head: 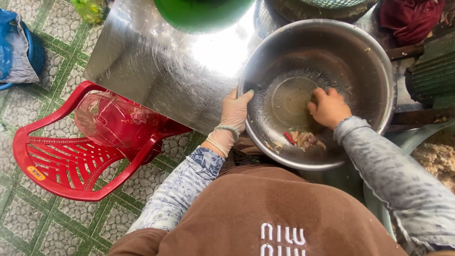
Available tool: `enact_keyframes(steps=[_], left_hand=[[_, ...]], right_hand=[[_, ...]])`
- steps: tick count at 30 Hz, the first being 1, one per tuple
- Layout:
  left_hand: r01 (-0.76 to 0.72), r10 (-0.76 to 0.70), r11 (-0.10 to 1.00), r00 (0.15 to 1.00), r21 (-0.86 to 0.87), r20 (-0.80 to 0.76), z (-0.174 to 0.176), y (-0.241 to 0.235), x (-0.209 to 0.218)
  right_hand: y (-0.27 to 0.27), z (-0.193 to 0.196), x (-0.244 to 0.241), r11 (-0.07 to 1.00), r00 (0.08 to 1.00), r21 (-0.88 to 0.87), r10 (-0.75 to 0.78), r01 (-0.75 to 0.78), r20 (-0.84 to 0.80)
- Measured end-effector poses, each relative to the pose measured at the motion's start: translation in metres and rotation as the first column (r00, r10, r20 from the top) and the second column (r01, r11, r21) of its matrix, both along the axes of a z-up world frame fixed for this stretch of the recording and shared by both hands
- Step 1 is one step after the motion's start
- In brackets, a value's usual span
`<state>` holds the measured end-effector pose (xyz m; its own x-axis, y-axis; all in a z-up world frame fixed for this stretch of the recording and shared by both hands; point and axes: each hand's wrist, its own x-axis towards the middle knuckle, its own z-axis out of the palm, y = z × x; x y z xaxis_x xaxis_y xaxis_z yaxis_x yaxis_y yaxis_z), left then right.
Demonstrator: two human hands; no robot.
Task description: The person uses a meat grinder to process chunks of meat and other ingredients from a metal bowl. They repeatedly scoop the ingredients, place them into the grinder, and collect the ground mixture in a large basin. The person also scrapes the inside of the grinder to remove stuck residue.
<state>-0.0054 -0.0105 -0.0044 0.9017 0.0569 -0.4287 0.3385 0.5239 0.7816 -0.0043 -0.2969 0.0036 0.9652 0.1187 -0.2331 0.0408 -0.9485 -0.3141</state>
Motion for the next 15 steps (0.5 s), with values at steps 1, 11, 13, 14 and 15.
enact_keyframes(steps=[1, 11, 13, 14, 15], left_hand=[[0.001, -0.001, 1.0, 1.0, -0.011, 0.0, 0.0, 0.0, -0.001], [0.009, -0.005, 0.994, 0.999, 0.109, -0.034, 0.013, -0.004, -0.002], [-0.006, 0.008, 0.997, 1.0, 0.078, -0.029, 0.008, -0.003, -0.001], [-0.018, 0.019, 0.999, 0.999, 0.044, -0.027, 0.006, -0.003, -0.001], [-0.018, 0.02, 0.999, 0.999, 0.046, -0.029, 0.008, -0.003, -0.002]], right_hand=[[0.007, 0.009, -0.006, 0.993, 0.993, -0.112, -0.037, 0.024, -0.113], [0.108, 0.033, -0.049, 0.991, 0.828, 0.075, 0.136, -0.114, -0.544], [0.108, 0.006, -0.047, 0.968, 0.872, 0.216, 0.21, -0.124, -0.442], [0.108, -0.008, -0.047, 0.927, 0.907, 0.348, 0.262, -0.141, -0.329], [0.106, -0.008, -0.047, 0.926, 0.906, 0.35, 0.264, -0.142, -0.33]])
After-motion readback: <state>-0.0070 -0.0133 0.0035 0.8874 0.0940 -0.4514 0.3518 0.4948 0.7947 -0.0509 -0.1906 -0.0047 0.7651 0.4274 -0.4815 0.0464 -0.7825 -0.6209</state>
